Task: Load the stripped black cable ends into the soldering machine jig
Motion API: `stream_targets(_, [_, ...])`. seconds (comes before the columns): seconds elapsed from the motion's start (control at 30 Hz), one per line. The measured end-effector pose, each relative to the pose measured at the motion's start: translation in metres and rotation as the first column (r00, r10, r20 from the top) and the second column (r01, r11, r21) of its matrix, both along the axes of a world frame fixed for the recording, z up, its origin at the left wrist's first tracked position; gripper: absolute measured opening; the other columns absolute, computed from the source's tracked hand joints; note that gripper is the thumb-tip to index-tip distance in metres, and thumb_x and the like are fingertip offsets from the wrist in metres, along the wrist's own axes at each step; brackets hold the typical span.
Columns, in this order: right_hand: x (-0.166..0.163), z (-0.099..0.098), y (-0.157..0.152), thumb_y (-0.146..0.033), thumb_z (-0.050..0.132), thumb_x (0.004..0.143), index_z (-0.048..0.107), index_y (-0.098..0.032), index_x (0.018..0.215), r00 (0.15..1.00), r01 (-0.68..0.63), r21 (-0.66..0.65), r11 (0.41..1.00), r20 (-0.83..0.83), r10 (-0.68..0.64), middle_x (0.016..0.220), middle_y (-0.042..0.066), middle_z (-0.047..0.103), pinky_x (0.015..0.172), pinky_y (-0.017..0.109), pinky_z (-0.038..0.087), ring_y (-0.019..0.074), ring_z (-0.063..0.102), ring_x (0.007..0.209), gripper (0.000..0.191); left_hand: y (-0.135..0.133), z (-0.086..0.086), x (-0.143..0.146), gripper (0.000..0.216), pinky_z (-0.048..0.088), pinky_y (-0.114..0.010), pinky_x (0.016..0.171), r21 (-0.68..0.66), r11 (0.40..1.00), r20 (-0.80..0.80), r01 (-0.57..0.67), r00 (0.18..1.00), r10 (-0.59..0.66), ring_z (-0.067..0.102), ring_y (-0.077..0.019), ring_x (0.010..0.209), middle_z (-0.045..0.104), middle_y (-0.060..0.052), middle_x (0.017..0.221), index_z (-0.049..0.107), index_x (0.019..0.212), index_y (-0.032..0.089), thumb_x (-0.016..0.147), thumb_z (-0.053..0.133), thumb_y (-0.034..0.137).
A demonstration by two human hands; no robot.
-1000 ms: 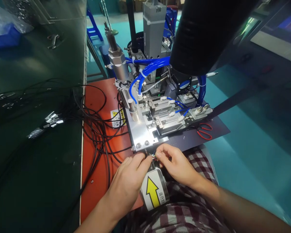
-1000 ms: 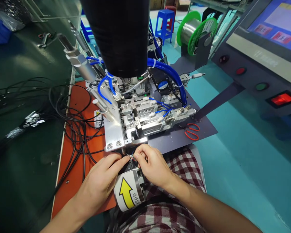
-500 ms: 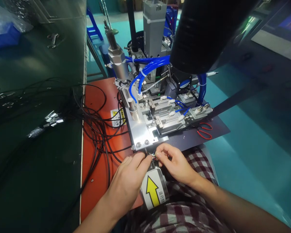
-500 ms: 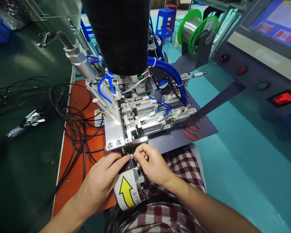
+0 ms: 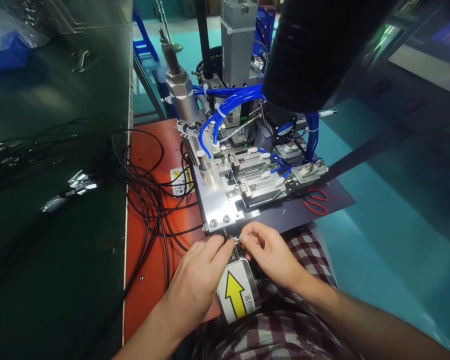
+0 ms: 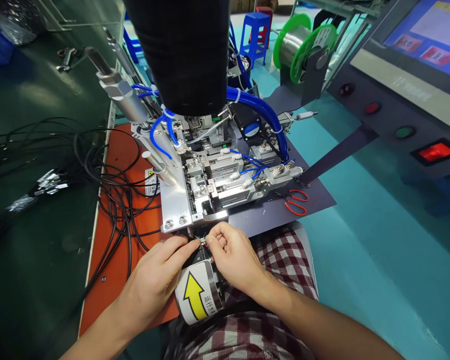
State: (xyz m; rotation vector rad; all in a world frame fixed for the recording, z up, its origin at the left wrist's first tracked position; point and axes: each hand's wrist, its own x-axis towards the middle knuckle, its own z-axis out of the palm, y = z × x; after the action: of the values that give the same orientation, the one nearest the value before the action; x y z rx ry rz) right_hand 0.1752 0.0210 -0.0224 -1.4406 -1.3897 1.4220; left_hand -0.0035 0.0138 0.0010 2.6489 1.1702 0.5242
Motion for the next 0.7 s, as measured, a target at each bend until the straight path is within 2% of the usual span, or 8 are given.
stream_targets(0.17, [-0.001, 0.007, -0.002, -0.021, 0.046, 0.089, 0.05, -0.021, 0.074, 0.967, -0.044, 0.178, 0.983, 0.255, -0.003, 0.065, -0.002, 0.052, 0.054, 0.026, 0.039, 0.0143, 0.048, 0.058, 0.015, 0.0, 0.0, 0.001, 0.029, 0.048, -0.032, 0.061, -0.008, 1.0, 0.012, 0.012, 1.0, -0.012, 0.057, -0.0211, 0.074, 0.062, -0.011, 0.091, 0.055, 0.112, 0.011, 0.093, 0.032, 0.009])
stream_targets(0.27, [-0.002, 0.009, -0.003, -0.018, 0.046, 0.088, 0.048, -0.021, 0.073, 0.942, -0.059, 0.233, 0.971, 0.334, -0.022, 0.065, -0.001, 0.053, 0.056, 0.027, 0.037, 0.015, 0.049, 0.059, 0.016, -0.001, 0.0, 0.0, 0.029, 0.049, -0.032, 0.062, -0.022, 1.0, -0.009, -0.001, 1.0, 0.0, 0.057, -0.0217, 0.075, 0.062, -0.011, 0.093, 0.055, 0.111, 0.011, 0.093, 0.033, 0.009])
stream_targets(0.33, [-0.002, 0.007, -0.003, -0.019, 0.046, 0.088, 0.047, -0.021, 0.071, 0.955, -0.041, 0.2, 0.979, 0.297, -0.021, 0.064, -0.002, 0.053, 0.054, 0.027, 0.037, 0.0143, 0.049, 0.057, 0.017, -0.003, -0.001, 0.0, 0.029, 0.05, -0.033, 0.062, -0.027, 1.0, -0.022, -0.008, 1.0, 0.008, 0.057, -0.0223, 0.076, 0.061, -0.011, 0.092, 0.054, 0.114, 0.011, 0.092, 0.034, 0.008])
stream_targets(0.47, [0.002, -0.003, 0.0, -0.027, 0.048, 0.089, 0.05, -0.021, 0.074, 0.999, -0.027, -0.029, 0.999, 0.023, 0.028, 0.061, -0.004, 0.05, 0.048, 0.024, 0.038, 0.012, 0.051, 0.051, 0.016, -0.004, -0.004, -0.002, 0.03, 0.052, -0.034, 0.065, -0.029, 0.999, -0.01, -0.016, 1.0, 0.016, 0.057, -0.0227, 0.079, 0.06, -0.011, 0.093, 0.053, 0.115, 0.011, 0.091, 0.036, 0.006])
stream_targets(0.53, [0.004, -0.004, 0.002, -0.033, 0.05, 0.089, 0.052, -0.02, 0.076, 0.997, -0.037, -0.098, 0.995, -0.07, 0.03, 0.063, -0.005, 0.051, 0.047, 0.024, 0.038, 0.0112, 0.051, 0.048, 0.018, -0.004, -0.006, -0.002, 0.029, 0.053, -0.034, 0.066, -0.031, 0.999, -0.005, -0.017, 1.0, 0.017, 0.058, -0.0228, 0.08, 0.06, -0.011, 0.093, 0.053, 0.115, 0.011, 0.091, 0.036, 0.006])
stream_targets(0.7, [-0.003, 0.0, 0.004, -0.037, 0.056, 0.083, 0.056, -0.017, 0.074, 0.991, 0.054, -0.072, 0.996, -0.119, -0.062, 0.065, -0.002, 0.052, 0.047, 0.024, 0.037, 0.0118, 0.046, 0.052, 0.021, -0.003, -0.007, -0.002, 0.029, 0.054, -0.034, 0.065, -0.012, 1.0, 0.009, -0.004, 1.0, 0.004, 0.058, -0.0226, 0.078, 0.061, -0.011, 0.093, 0.054, 0.114, 0.011, 0.092, 0.036, 0.007])
